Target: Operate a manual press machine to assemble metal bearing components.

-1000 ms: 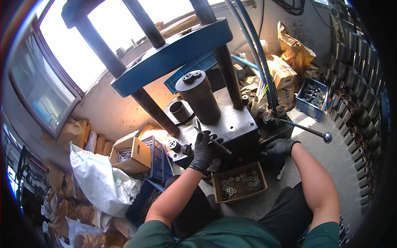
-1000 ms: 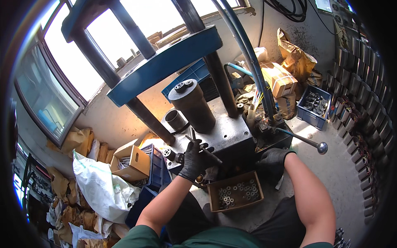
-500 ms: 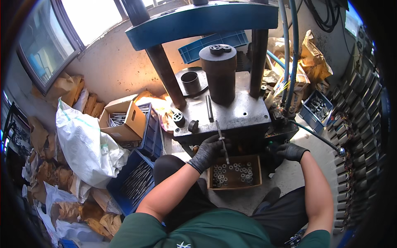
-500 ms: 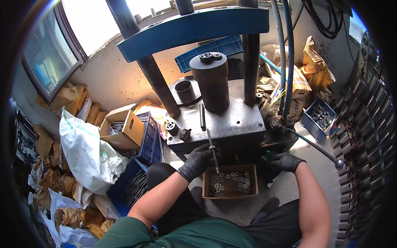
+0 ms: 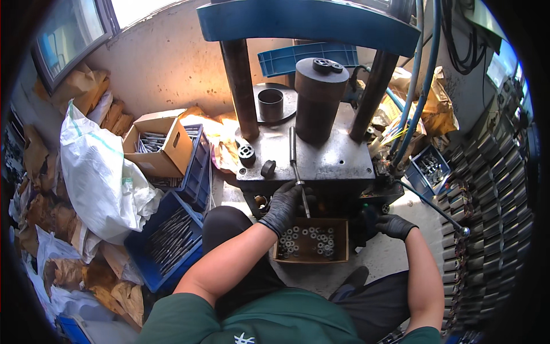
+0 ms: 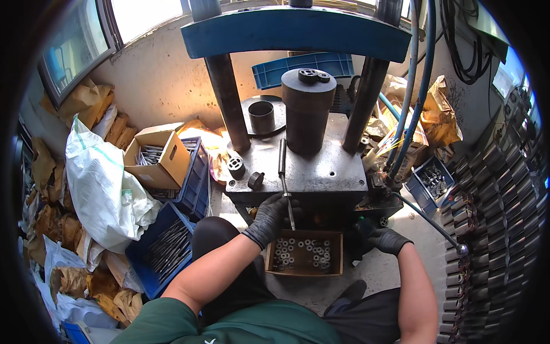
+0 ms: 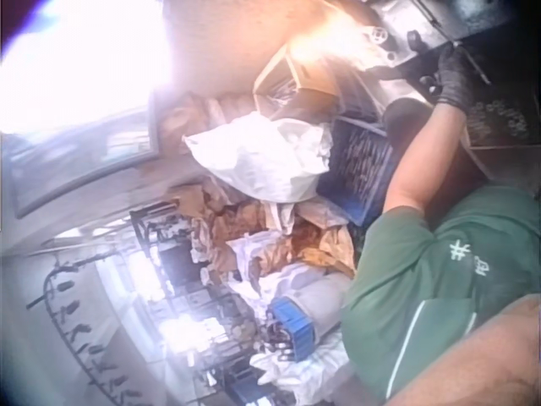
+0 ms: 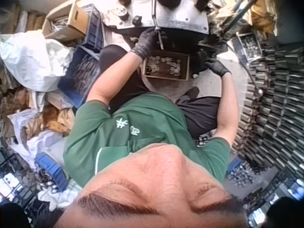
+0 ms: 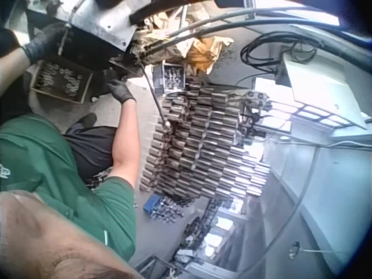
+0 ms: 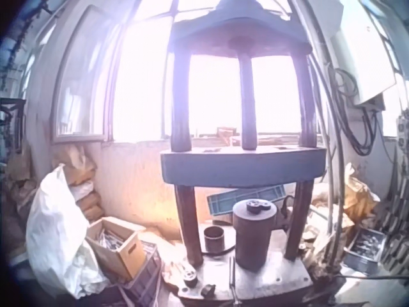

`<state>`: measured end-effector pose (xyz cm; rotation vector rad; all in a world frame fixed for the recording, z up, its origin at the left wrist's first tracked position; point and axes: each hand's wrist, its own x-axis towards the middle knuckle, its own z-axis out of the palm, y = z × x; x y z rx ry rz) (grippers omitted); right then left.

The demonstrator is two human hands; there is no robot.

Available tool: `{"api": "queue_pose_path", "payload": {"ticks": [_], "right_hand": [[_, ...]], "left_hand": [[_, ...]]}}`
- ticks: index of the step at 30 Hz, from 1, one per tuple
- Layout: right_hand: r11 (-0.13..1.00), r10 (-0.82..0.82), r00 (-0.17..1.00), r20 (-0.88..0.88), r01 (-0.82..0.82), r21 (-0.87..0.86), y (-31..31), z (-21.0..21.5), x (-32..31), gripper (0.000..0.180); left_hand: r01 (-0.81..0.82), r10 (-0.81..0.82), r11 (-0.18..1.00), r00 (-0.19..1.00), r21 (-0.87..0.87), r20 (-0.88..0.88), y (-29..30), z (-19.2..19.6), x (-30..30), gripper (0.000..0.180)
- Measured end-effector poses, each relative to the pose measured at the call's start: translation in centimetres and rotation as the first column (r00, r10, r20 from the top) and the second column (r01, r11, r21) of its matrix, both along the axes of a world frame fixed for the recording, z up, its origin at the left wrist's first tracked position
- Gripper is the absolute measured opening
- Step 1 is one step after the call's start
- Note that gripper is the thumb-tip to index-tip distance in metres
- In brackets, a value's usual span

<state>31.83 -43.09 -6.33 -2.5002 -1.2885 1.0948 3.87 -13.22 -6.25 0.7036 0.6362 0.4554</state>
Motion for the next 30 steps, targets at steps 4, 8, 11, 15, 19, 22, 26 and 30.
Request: {"api": "queue_pose_path", "payload": {"ticks": [4,8,11,15,19,22,26,30], "right_hand": [[0.999,0.037,0.999,0.006,-0.037,-0.002,0.2,0.4,-0.2,0.035],[1.000,0.003,1.000,-0.009,-0.003,-0.011,0.7,0.7,-0.6,0.036],[0.998,-0.057,0.998,-0.027,0.056,-0.027,0.2,0.8,-0.5,0.037],[0.999,-0.044,0.999,-0.027,0.043,-0.029,0.1,0.5,-0.2,0.038],[0.997,-0.001,1.000,-0.006,0.001,0.072,-0.6,-0.5,0.8,0.037],[0.991,0.077,0.996,0.043,-0.081,0.104,-1.1,-0.4,1.4,0.037],[1.000,-0.009,1.000,-0.013,0.009,0.026,-1.9,0.3,1.3,0.039],[0.999,-0.013,1.000,0.025,0.012,0.047,-2.9,0.0,1.0,0.039]], "left_hand": [[0.001,-0.004,0.999,0.998,-0.051,-0.057,0.9,-0.1,0.4,0.027],[0.010,-0.028,0.990,0.991,-0.143,-0.127,1.6,-1.0,0.8,0.033],[0.096,-0.111,0.982,0.990,-0.162,-0.085,1.9,-1.9,0.8,0.034],[0.183,-0.181,0.981,0.983,0.062,-0.040,1.3,-1.7,0.8,0.031],[0.177,-0.167,0.971,0.983,0.159,-0.073,0.8,-1.4,1.0,0.027],[0.191,-0.172,0.959,0.979,0.209,-0.108,0.6,-1.3,1.3,0.025],[0.179,-0.175,0.951,0.984,0.250,-0.039,0.2,-0.1,1.6,0.022],[0.152,-0.141,0.988,0.965,-0.037,0.220,1.5,-0.9,2.0,0.021]]}}
